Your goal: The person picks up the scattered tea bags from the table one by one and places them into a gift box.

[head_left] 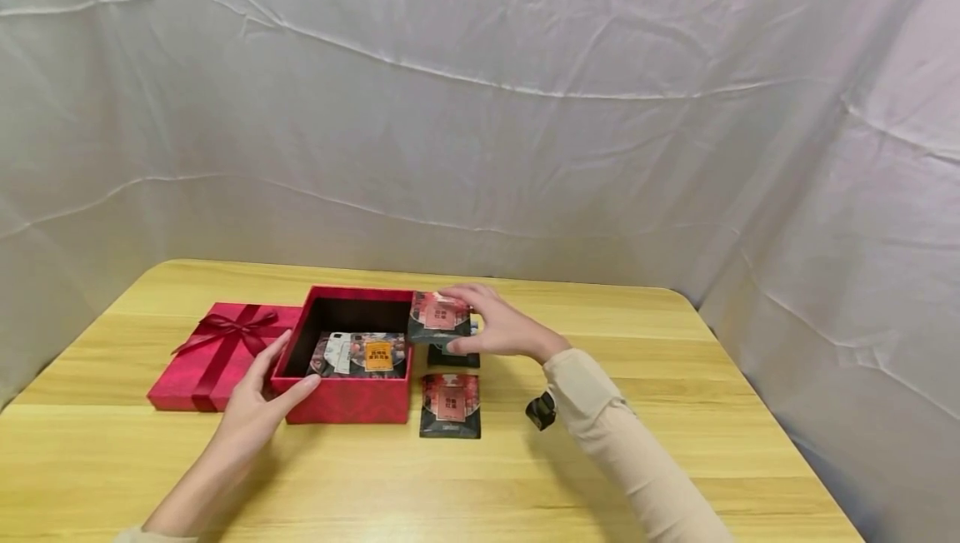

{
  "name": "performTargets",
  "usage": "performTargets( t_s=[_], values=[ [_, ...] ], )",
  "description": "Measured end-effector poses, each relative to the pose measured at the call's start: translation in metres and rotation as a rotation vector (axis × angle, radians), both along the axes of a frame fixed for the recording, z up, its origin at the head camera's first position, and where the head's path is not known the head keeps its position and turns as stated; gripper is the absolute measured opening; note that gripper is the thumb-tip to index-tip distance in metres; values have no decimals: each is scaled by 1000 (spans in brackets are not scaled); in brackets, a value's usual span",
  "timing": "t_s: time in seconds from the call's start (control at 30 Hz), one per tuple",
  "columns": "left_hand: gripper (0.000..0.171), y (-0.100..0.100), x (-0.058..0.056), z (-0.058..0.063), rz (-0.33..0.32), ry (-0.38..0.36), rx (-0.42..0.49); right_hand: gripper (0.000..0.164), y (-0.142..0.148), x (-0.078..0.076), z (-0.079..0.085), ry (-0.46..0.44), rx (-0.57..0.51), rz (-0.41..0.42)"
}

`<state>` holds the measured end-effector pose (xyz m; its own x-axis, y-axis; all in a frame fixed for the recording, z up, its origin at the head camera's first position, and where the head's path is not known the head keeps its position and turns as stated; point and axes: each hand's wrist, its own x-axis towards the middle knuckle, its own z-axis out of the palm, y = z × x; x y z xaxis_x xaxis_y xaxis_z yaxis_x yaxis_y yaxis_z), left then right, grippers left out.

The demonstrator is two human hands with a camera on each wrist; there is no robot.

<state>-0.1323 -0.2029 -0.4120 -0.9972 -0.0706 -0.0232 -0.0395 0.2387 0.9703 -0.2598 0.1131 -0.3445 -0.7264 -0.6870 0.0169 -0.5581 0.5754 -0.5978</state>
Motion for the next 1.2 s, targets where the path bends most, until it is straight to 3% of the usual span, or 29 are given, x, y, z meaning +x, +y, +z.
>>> performTargets(
  t_s=[1.2],
  values=[
    [82,1,2,3,8,35,10,77,-51,-7,28,1,159,49]
  ],
)
